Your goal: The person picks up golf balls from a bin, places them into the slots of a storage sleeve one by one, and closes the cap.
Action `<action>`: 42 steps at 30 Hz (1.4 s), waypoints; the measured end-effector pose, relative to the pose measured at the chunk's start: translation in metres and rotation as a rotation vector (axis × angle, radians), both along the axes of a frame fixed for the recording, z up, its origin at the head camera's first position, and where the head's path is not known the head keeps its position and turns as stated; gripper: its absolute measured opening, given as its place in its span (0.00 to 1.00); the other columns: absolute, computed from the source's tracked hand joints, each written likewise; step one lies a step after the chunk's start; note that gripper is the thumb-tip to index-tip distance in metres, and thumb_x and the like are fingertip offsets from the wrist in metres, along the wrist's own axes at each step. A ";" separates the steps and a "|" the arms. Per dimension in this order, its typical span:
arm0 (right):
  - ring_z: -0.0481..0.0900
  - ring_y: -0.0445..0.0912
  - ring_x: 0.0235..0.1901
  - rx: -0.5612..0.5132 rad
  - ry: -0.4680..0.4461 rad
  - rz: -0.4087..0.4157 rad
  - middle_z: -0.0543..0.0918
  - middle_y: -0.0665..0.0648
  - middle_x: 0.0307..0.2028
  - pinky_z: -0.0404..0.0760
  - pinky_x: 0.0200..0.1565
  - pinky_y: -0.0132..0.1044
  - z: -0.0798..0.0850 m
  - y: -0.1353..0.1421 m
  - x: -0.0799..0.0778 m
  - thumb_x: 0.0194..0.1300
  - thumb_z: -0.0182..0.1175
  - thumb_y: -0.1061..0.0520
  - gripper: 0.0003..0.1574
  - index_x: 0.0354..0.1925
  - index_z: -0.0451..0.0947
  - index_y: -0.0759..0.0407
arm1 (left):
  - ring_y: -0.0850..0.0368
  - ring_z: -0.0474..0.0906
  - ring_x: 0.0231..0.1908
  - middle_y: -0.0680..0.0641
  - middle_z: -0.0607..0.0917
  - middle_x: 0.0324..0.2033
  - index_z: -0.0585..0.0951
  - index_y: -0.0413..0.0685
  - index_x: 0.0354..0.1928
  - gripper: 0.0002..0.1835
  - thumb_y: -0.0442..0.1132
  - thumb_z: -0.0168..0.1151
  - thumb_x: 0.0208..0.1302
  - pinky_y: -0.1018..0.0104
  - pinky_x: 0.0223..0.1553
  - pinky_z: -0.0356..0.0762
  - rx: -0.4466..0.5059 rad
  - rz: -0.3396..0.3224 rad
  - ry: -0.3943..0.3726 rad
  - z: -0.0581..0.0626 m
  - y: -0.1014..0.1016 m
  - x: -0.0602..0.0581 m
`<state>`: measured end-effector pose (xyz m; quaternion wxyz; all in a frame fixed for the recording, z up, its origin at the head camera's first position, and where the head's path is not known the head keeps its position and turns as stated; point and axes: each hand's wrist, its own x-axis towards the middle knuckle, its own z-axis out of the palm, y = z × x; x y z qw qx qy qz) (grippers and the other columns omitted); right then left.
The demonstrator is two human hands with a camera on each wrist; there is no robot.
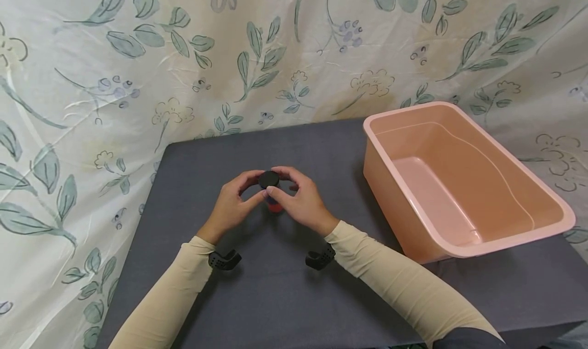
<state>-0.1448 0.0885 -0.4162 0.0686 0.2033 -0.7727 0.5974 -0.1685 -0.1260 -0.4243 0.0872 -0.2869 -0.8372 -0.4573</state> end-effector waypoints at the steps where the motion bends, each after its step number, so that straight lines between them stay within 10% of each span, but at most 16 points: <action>1: 0.80 0.49 0.62 -0.010 -0.010 0.007 0.83 0.56 0.60 0.79 0.62 0.62 0.000 0.000 0.000 0.71 0.67 0.57 0.29 0.68 0.76 0.55 | 0.52 0.82 0.61 0.48 0.84 0.60 0.77 0.49 0.67 0.26 0.46 0.70 0.70 0.50 0.69 0.77 0.005 -0.003 0.000 0.000 0.000 0.000; 42: 0.81 0.52 0.59 0.051 -0.056 -0.012 0.85 0.56 0.58 0.80 0.62 0.62 0.012 -0.003 -0.013 0.69 0.69 0.53 0.28 0.65 0.78 0.55 | 0.54 0.82 0.62 0.47 0.84 0.63 0.79 0.51 0.68 0.22 0.40 0.64 0.75 0.48 0.66 0.78 0.162 -0.088 -0.064 0.003 -0.005 -0.012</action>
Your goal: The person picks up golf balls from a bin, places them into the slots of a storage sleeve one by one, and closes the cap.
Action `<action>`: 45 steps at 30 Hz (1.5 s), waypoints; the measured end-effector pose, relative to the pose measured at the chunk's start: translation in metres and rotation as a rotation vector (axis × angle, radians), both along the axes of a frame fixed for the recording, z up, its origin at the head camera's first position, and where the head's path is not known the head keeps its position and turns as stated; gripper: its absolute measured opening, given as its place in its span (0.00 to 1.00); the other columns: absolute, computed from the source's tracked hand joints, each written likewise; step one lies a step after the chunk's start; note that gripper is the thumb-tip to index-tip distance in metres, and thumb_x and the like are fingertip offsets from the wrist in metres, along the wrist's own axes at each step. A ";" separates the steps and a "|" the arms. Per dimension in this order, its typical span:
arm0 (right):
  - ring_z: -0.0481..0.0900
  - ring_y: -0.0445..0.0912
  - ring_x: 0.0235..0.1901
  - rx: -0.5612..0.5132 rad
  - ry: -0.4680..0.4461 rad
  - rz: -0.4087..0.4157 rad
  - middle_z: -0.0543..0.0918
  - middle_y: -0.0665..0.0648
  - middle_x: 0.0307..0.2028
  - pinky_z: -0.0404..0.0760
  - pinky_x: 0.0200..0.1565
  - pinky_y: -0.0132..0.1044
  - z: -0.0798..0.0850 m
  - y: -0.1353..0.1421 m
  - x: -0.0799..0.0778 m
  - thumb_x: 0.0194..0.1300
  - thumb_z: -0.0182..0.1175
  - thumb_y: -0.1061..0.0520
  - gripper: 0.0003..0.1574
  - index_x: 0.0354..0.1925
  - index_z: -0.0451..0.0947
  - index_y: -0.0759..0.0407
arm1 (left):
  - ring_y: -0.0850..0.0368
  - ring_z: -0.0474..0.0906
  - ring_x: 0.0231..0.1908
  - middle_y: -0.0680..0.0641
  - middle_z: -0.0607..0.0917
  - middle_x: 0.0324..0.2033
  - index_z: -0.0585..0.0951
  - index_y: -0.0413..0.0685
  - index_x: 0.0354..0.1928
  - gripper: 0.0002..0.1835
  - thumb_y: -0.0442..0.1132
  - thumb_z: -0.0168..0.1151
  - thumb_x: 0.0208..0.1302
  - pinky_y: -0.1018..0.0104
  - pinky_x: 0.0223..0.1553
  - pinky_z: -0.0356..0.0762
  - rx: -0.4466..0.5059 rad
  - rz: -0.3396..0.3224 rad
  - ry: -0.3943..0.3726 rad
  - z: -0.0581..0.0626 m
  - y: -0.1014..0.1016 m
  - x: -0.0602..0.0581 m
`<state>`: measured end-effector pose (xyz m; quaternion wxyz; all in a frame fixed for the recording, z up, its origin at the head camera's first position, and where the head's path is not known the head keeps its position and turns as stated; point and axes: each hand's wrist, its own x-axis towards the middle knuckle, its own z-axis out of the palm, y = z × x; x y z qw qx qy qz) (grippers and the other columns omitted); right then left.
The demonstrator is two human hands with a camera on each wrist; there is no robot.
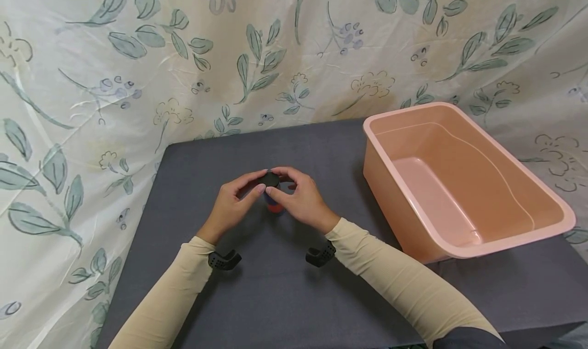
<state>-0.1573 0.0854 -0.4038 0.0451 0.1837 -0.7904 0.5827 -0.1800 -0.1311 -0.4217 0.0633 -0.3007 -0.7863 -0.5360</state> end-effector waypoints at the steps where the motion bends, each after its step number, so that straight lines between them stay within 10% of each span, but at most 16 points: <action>1: 0.81 0.52 0.59 0.002 0.000 0.000 0.85 0.56 0.57 0.80 0.62 0.61 0.000 0.000 0.000 0.69 0.69 0.53 0.27 0.65 0.78 0.55 | 0.54 0.82 0.62 0.46 0.84 0.63 0.80 0.52 0.68 0.22 0.40 0.64 0.75 0.48 0.66 0.78 0.007 -0.005 -0.005 0.001 0.000 0.000; 14: 0.83 0.50 0.58 -0.027 -0.015 0.025 0.85 0.56 0.57 0.84 0.59 0.57 0.002 0.003 0.002 0.69 0.69 0.55 0.27 0.64 0.79 0.56 | 0.54 0.82 0.61 0.48 0.83 0.59 0.81 0.53 0.64 0.19 0.42 0.65 0.74 0.57 0.65 0.80 -0.003 -0.042 -0.213 0.017 -0.002 0.002; 45: 0.80 0.51 0.64 -0.007 -0.014 0.064 0.80 0.58 0.67 0.84 0.61 0.54 -0.005 0.008 0.009 0.71 0.68 0.55 0.31 0.69 0.75 0.56 | 0.44 0.78 0.66 0.40 0.82 0.63 0.79 0.40 0.66 0.21 0.35 0.64 0.74 0.48 0.71 0.73 -0.055 -0.019 -0.217 0.028 0.003 0.017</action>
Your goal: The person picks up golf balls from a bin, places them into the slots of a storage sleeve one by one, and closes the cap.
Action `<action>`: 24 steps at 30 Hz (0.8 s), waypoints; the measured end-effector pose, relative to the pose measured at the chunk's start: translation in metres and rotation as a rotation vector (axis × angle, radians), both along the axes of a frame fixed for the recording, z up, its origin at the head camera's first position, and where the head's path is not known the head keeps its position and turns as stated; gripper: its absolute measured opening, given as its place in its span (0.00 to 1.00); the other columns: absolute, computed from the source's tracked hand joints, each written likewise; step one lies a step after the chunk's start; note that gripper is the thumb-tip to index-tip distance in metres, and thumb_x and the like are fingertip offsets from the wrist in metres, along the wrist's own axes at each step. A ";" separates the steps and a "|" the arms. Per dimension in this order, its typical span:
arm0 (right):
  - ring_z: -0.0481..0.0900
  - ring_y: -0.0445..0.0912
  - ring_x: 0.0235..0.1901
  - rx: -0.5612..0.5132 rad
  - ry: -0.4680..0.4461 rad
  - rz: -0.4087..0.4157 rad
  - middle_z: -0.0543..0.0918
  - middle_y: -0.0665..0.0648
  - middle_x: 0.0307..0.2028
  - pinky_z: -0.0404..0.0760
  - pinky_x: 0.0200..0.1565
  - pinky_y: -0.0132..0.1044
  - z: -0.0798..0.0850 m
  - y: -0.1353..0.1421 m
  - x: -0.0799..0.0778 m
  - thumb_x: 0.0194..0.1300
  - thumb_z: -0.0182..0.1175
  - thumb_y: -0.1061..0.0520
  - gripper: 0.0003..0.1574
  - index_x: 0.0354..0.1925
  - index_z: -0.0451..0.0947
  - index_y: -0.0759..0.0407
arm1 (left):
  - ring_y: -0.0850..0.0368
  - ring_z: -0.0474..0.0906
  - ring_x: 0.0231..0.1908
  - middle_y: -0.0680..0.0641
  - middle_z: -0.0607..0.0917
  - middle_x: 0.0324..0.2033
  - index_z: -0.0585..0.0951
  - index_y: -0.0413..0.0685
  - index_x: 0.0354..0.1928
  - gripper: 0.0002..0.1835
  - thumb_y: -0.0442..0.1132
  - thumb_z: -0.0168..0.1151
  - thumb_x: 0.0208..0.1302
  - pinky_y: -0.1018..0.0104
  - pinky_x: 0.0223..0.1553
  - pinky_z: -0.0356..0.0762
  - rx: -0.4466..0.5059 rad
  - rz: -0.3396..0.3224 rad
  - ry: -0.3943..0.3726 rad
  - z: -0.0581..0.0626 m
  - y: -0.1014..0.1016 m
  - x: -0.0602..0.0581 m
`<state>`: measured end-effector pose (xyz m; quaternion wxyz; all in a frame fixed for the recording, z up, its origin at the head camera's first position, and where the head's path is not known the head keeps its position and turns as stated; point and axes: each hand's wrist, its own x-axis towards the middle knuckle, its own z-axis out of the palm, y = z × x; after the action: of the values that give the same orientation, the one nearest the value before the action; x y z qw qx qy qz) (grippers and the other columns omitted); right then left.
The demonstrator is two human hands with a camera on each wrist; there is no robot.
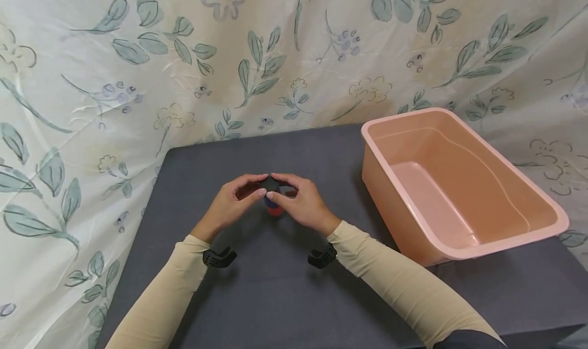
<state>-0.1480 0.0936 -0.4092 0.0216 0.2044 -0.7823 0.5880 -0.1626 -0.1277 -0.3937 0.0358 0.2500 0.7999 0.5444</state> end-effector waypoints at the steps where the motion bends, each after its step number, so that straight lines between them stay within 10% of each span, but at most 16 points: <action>1: 0.81 0.51 0.64 0.000 0.000 -0.001 0.80 0.58 0.66 0.83 0.61 0.55 0.000 0.000 0.000 0.71 0.68 0.55 0.31 0.70 0.75 0.56 | 0.45 0.78 0.66 0.40 0.81 0.63 0.79 0.41 0.66 0.21 0.35 0.63 0.74 0.48 0.71 0.73 -0.002 0.001 0.007 -0.001 0.000 0.000; 24: 0.75 0.50 0.69 0.137 0.127 -0.069 0.77 0.55 0.70 0.78 0.66 0.59 0.000 -0.004 0.002 0.74 0.65 0.50 0.34 0.73 0.71 0.52 | 0.51 0.75 0.69 0.50 0.77 0.70 0.71 0.58 0.75 0.30 0.51 0.63 0.75 0.48 0.72 0.72 -0.182 0.040 0.256 -0.010 -0.006 -0.010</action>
<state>-0.1461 0.0896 -0.4096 0.0773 0.2149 -0.8243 0.5180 -0.1728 -0.1336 -0.4041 -0.0549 0.2973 0.8486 0.4341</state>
